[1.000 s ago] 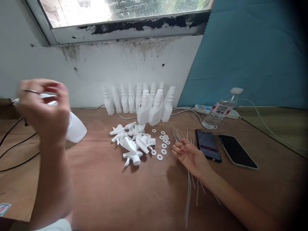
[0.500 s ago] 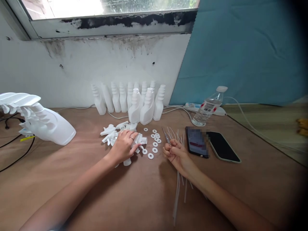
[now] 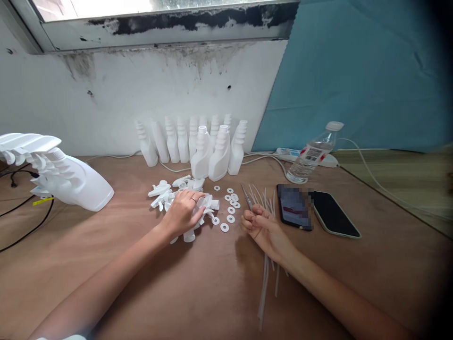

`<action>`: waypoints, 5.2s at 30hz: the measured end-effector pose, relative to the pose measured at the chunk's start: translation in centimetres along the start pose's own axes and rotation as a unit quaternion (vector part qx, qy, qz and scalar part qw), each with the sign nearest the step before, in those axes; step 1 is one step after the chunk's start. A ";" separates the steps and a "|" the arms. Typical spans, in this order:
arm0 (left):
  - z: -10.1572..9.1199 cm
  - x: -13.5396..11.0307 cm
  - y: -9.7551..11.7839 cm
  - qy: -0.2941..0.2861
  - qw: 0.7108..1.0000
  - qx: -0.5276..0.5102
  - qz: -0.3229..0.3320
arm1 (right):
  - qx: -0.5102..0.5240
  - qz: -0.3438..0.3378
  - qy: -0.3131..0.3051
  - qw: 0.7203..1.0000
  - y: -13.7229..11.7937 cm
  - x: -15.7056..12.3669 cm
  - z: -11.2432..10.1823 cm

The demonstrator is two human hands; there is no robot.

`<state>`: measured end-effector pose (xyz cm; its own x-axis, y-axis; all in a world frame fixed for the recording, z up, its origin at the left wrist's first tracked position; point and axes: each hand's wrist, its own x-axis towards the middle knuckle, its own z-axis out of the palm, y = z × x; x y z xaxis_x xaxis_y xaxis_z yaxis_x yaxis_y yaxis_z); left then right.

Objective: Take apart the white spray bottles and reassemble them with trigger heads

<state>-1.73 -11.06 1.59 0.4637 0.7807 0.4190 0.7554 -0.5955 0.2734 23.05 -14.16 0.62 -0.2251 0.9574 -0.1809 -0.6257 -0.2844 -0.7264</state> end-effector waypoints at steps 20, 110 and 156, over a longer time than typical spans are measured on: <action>-0.7 -2.8 4.4 0.066 0.942 -0.326 0.036 | -0.727 -0.337 -0.204 0.562 2.1 0.4 -2.2; 3.0 -5.5 4.6 -0.064 0.953 -0.296 0.027 | -0.892 -0.056 0.089 0.439 -6.1 1.4 -4.7; 3.2 -4.9 5.1 -0.109 0.955 -0.278 0.008 | -0.553 -0.284 -0.237 0.746 1.3 -2.4 1.6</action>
<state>1.28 -17.33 -1.87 0.6039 0.7555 0.2541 0.4136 -0.5696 0.7103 21.55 -16.88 1.18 -0.5607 0.7078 0.4297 0.2205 0.6279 -0.7464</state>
